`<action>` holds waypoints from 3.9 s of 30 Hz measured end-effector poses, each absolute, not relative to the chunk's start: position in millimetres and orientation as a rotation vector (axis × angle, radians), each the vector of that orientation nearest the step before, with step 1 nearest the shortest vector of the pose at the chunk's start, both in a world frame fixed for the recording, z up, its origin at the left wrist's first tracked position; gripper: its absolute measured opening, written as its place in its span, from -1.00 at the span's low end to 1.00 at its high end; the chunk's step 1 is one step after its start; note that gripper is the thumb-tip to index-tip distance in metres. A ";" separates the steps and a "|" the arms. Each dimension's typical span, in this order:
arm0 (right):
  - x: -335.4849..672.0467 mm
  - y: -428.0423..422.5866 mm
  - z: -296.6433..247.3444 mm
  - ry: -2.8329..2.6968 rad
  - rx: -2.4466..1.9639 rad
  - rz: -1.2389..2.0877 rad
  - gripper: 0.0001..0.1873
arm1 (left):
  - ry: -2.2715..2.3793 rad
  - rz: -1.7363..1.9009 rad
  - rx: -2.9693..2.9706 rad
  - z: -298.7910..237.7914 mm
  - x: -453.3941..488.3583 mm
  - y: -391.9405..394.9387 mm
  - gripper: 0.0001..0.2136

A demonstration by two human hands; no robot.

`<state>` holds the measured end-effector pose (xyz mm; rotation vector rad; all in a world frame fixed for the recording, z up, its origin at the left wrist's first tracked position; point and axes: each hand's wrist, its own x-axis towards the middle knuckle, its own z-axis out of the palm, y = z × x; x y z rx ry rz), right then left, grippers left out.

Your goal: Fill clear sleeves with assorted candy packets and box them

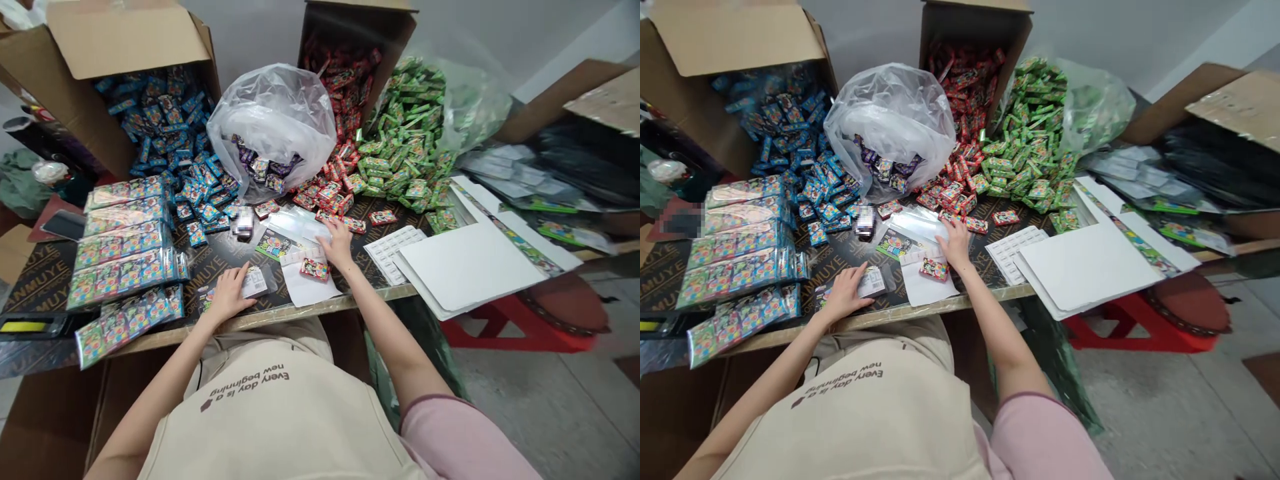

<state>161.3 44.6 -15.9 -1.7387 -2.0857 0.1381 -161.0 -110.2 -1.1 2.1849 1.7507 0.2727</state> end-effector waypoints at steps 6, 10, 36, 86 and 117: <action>247.5 132.7 -0.1 -1.744 -2.185 0.077 -0.26 | 1.754 0.362 2.267 -14.0 -161.2 -119.0 -0.29; 272.8 174.0 10.6 -1.762 -2.257 -0.058 -0.18 | 1.767 0.388 2.248 -13.8 -158.2 -121.2 -0.33; 263.6 54.5 30.3 -1.357 -1.600 0.711 -0.63 | 1.740 0.551 2.233 -16.4 -157.6 -117.0 -0.36; 88.0 -51.4 1.6 -2.434 -1.033 0.317 -0.26 | 1.543 0.159 2.347 14.4 -172.9 -112.7 -0.03; -9.8 -23.8 81.3 -0.912 -0.887 1.646 -0.50 | 1.104 1.682 0.228 53.4 -106.3 -71.7 -0.71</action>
